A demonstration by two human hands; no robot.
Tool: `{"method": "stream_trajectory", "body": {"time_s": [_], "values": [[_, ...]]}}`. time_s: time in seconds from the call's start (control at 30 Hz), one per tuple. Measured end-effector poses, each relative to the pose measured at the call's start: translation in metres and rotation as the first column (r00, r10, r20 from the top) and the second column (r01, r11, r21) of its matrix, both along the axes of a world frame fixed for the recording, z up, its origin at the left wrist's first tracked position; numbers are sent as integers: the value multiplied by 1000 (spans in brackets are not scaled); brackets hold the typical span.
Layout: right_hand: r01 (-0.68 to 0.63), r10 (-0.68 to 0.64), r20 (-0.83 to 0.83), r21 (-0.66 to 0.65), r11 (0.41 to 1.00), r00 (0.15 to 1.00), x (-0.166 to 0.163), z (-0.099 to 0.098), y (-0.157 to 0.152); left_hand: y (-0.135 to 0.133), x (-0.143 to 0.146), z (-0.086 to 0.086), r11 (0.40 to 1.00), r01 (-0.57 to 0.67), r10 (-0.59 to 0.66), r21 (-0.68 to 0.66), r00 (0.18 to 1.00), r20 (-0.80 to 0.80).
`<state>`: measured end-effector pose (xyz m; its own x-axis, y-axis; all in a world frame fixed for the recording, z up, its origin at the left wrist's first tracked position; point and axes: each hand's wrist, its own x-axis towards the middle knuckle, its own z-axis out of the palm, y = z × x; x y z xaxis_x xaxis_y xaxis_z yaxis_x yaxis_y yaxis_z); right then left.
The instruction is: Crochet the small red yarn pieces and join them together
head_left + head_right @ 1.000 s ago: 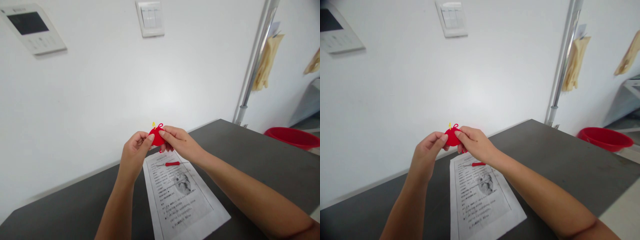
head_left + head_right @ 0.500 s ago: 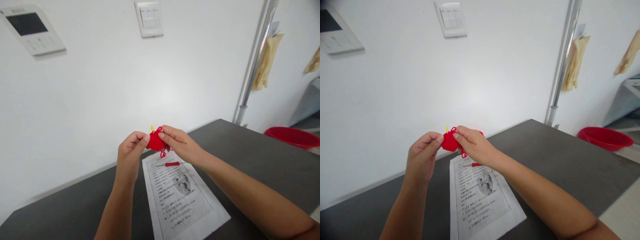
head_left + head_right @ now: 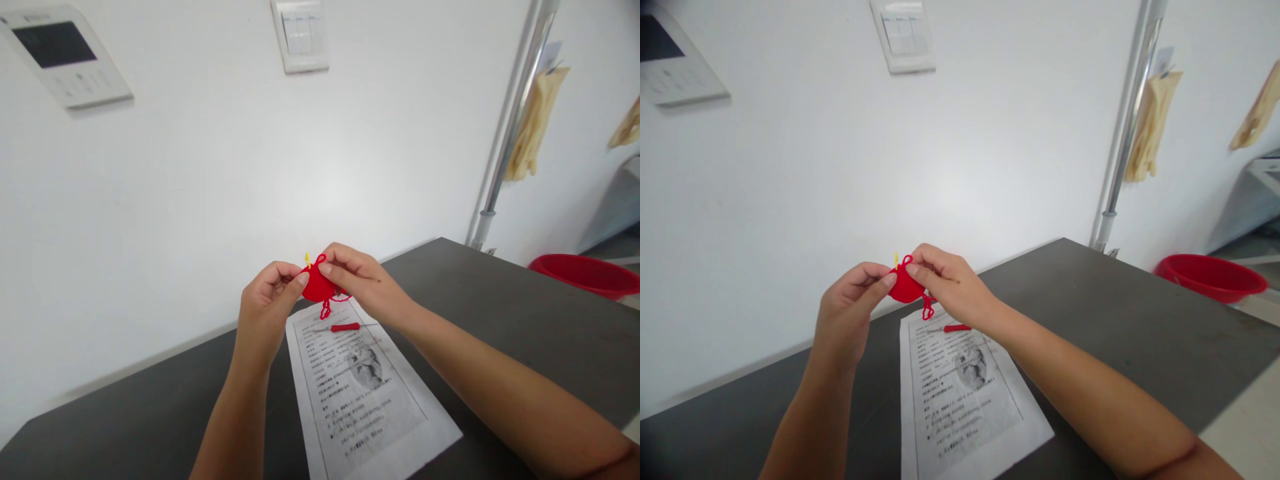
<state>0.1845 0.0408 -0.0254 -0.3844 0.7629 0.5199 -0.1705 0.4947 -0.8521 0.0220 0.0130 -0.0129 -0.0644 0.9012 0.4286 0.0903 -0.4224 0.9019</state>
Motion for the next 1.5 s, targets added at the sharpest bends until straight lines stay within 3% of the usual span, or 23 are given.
{"method": "stream_trajectory", "body": {"time_s": [0.27, 0.57, 0.7, 0.8, 0.9, 1.0, 1.07, 1.17, 1.3, 1.5], "values": [[-63, 57, -76, -85, 994, 996, 0, 2, 0, 2, -2, -2, 999, 27, -28, 27, 999, 38], [7, -7, 67, 4, 1000, 998, 0, -2, 4, 1, 0, -4, 992, -98, 99, 83, 995, -11], [10, -10, 65, 10, 1000, 998, -1, -2, 3, 2, 0, -6, 976, -146, 165, 160, 980, -113], [126, -126, 2, 20, 992, 992, -1, 1, 1, 2, 0, -7, 942, -177, 254, 285, 932, -260], [243, -242, -39, 42, 969, 970, 0, 3, 1, 1, 1, -7, 867, -171, 379, 467, 835, -398], [293, -294, -12, 102, 951, 956, 2, 5, 1, 0, 3, -7, 785, -119, 473, 608, 749, -465], [297, -304, 26, 140, 944, 952, 2, 5, 1, 0, 4, -7, 766, -98, 487, 635, 734, -474], [247, -254, 35, 143, 959, 967, 2, 5, 3, -1, 4, -7, 842, -142, 404, 520, 805, -434], [49, -50, -36, -10, 999, 998, 0, 4, 5, 0, 2, -5, 979, -120, 145, 166, 978, -153], [-203, 180, -112, -251, 947, 977, 1, 6, 3, 0, -2, 0, 998, 39, -32, -50, 990, 140]]}}
